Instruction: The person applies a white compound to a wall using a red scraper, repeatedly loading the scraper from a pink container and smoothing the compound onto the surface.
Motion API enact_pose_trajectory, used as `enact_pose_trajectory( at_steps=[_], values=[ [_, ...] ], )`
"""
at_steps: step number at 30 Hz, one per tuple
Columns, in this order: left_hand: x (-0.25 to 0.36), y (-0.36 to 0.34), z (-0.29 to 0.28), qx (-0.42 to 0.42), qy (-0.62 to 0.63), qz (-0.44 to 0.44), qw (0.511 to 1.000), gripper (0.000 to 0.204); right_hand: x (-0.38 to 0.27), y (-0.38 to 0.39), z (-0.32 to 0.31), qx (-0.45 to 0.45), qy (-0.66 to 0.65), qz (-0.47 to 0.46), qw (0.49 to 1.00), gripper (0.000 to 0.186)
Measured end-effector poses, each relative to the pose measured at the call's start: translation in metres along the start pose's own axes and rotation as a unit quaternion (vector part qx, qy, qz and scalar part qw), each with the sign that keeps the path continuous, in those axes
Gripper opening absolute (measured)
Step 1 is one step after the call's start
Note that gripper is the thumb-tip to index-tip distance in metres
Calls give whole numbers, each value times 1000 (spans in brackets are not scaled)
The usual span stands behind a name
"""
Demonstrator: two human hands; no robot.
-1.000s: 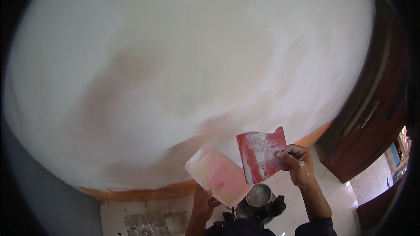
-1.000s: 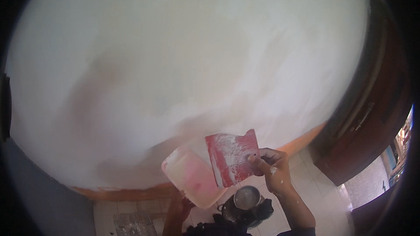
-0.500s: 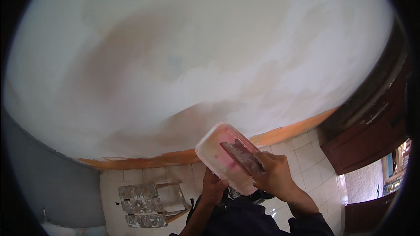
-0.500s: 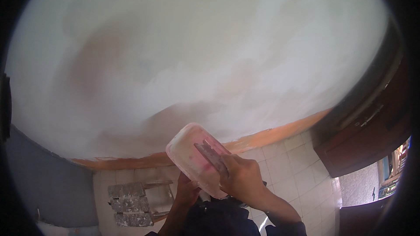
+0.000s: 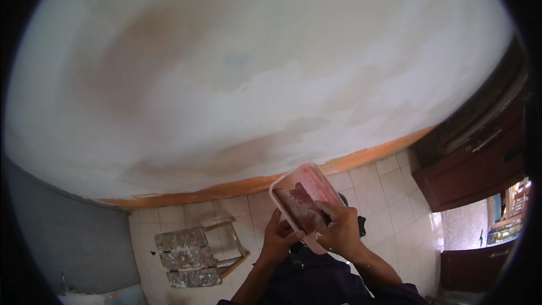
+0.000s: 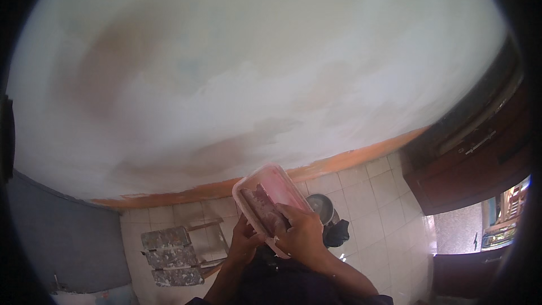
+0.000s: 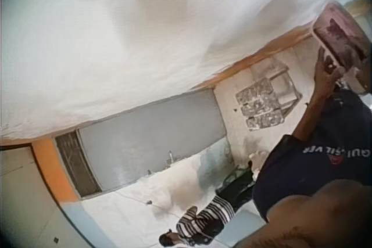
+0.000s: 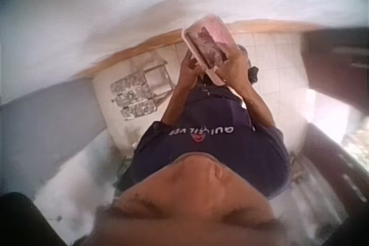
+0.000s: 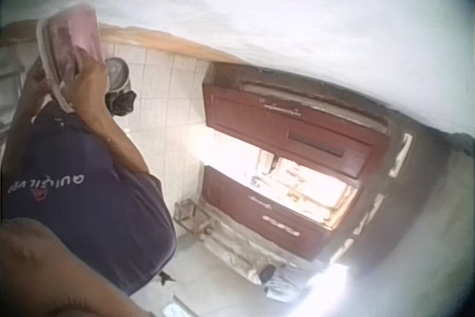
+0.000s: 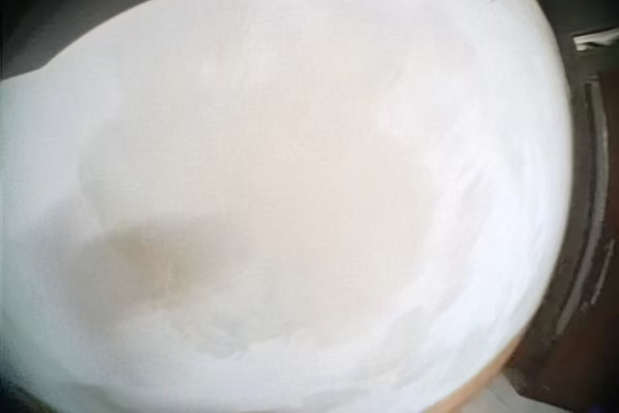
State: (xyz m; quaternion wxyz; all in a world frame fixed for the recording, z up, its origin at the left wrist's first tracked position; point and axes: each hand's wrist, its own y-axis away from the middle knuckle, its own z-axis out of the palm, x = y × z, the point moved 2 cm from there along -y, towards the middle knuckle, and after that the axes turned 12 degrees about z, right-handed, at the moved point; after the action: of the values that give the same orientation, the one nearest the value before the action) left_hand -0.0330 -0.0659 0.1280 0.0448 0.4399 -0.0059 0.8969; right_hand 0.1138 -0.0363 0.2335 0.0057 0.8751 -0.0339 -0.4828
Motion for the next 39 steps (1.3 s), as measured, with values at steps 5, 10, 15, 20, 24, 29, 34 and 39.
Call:
enact_pose_trajectory(
  at_steps=[5, 10, 15, 20, 24, 29, 34, 39],
  values=[
    [4, 4, -3, 29, -9, -57, 998, 86, -1, -1, -19, -9, -25, 83, 996, 27],
    [18, 6, 14, 64, 19, -56, 996, 81, 7, -3, -52, 30, -189, 111, 975, 17],
    [16, 3, 27, 63, 36, -76, 994, 67, 21, -14, -86, -29, -373, 187, 908, 13],
    [15, 0, 25, 20, 50, -91, 994, 64, 27, -20, -83, -109, -496, 166, 845, 18],
    [20, 16, 39, 36, 56, -58, 996, 58, 10, -10, -99, -97, -434, 155, 882, 19],
    [49, 39, 56, 14, 62, -51, 997, 53, -10, 5, -104, -121, -469, 123, 866, 18],
    [63, 61, 56, -2, 66, -67, 996, 51, -48, 27, -118, -74, -481, 61, 872, 15],
    [79, 75, 59, -15, 99, -57, 993, 55, -158, 24, -195, 99, -344, -192, 914, 16]
  ],
)
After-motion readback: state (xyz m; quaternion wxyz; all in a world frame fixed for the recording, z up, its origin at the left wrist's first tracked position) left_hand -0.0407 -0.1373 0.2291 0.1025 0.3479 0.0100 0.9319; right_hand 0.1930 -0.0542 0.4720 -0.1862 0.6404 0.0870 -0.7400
